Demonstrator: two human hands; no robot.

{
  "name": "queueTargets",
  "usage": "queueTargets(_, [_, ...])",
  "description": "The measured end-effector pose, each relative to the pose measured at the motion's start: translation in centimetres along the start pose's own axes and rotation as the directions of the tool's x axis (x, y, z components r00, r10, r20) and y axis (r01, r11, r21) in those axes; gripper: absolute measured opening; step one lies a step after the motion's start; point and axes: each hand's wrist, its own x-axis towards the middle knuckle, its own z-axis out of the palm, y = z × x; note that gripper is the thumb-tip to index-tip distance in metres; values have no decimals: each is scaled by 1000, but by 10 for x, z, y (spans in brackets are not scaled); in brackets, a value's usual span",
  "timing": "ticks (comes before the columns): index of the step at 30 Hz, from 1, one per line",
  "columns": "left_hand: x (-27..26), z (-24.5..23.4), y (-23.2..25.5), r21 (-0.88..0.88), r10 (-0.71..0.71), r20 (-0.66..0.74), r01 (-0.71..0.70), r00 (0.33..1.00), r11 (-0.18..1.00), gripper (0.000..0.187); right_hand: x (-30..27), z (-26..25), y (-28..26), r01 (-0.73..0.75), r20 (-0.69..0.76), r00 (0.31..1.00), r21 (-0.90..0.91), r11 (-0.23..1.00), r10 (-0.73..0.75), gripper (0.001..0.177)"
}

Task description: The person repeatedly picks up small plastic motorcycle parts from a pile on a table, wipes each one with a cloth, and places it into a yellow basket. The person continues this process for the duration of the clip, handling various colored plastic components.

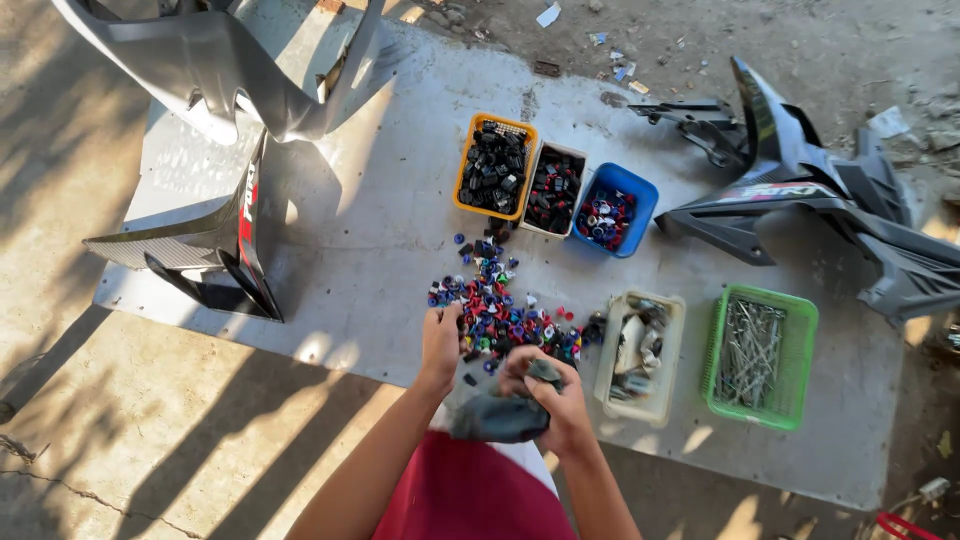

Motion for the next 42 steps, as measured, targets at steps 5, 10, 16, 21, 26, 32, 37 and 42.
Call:
queueTargets(5, [124,-18,-66,264,-68,-17,70,998,962,26,-3,-88,74,-162,-337,922,109,981,190,57])
queueTargets(10, [219,-2,-90,782,451,155,-389,879,488,34,18,-114,104,-449,-787,576,-77,890,223,32])
queueTargets(16, [285,50,-51,751,723,332,-633,606,186,36,17,-128,143,-425,-760,593,-13,905,268,36])
queueTargets(21, [291,57,-43,773,699,591,-532,402,-346,31,-1,-123,163,-442,-724,556,156,883,407,33])
queueTargets(26, [282,50,-47,839,721,514,-446,465,-310,38,-10,-109,151,-427,-732,567,132,894,379,29])
queueTargets(32, [212,12,-64,696,611,612,-709,502,-115,32,8,-94,108,-524,-708,531,157,837,465,54])
queueTargets(37, [149,-33,-118,616,290,773,-778,565,-126,18,-34,-88,96,-617,-533,620,120,777,575,50])
queueTargets(42, [99,-53,-166,592,128,806,-782,578,-193,33,-101,-97,100,-527,28,841,-183,830,541,47])
